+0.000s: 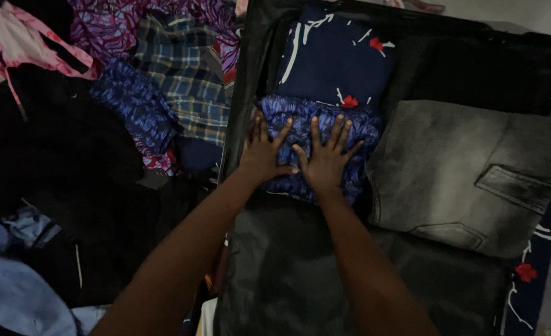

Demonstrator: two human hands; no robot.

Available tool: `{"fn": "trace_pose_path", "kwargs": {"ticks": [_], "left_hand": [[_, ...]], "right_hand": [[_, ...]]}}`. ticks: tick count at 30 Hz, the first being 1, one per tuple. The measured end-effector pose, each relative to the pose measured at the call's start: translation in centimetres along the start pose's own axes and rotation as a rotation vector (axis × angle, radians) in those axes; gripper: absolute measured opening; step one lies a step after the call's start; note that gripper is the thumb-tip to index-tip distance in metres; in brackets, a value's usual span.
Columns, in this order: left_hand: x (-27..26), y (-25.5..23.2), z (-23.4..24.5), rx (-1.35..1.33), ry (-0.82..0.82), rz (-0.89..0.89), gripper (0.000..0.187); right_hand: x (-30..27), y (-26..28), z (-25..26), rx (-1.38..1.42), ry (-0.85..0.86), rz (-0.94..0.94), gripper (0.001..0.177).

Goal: The person packs a suitcase by folding and placing various articles of clothing including pants, shirts, and a denim jacket into the bag.

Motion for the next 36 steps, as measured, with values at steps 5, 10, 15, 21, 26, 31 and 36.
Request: {"fn": "trace_pose_path", "kwargs": {"ticks": [5,10,15,21,26,31,36], "left_hand": [[-3.8,-1.9,3.7,0.651,-0.088,0.073,0.107],[-9.6,2.1,5.5,0.764,-0.073,0.013,0.056],[-17.8,2.8,3.5,0.632,-0.287,0.032,0.054],[-32.9,5.4,-1.8,0.054,-0.281,0.195,0.060],[-45.4,10.8,-9.9,0.375,0.222,0.336,0.046],[-49.8,15.5,-12.7,0.262,-0.077,0.436,0.049],[-47.0,16.5,-8.8,0.033,-0.043,0.264,0.051]], "right_hand": [[0.3,-0.4,-0.8,-0.001,-0.001,0.026,0.085],[0.3,-0.7,-0.3,0.032,0.082,0.037,0.091],[-1.0,0.3,0.6,0.095,0.429,-0.110,0.108],[-17.5,5.6,3.5,0.054,0.509,-0.266,0.100],[-36.1,10.3,8.8,0.042,0.387,-0.374,0.057],[-45.8,12.6,6.6,0.131,1.004,-0.381,0.080],[-43.7,15.4,6.7,-0.045,0.737,-0.147,0.087]]}}
Point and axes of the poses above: each hand's wrist, its own x-axis towards the middle knuckle, its own z-axis out of the back of the hand, y = z × x, the point moved 6 cm from there along x, towards the middle knuckle, and after that the axes turned 2 degrees about -x, right-handed, at the moved point
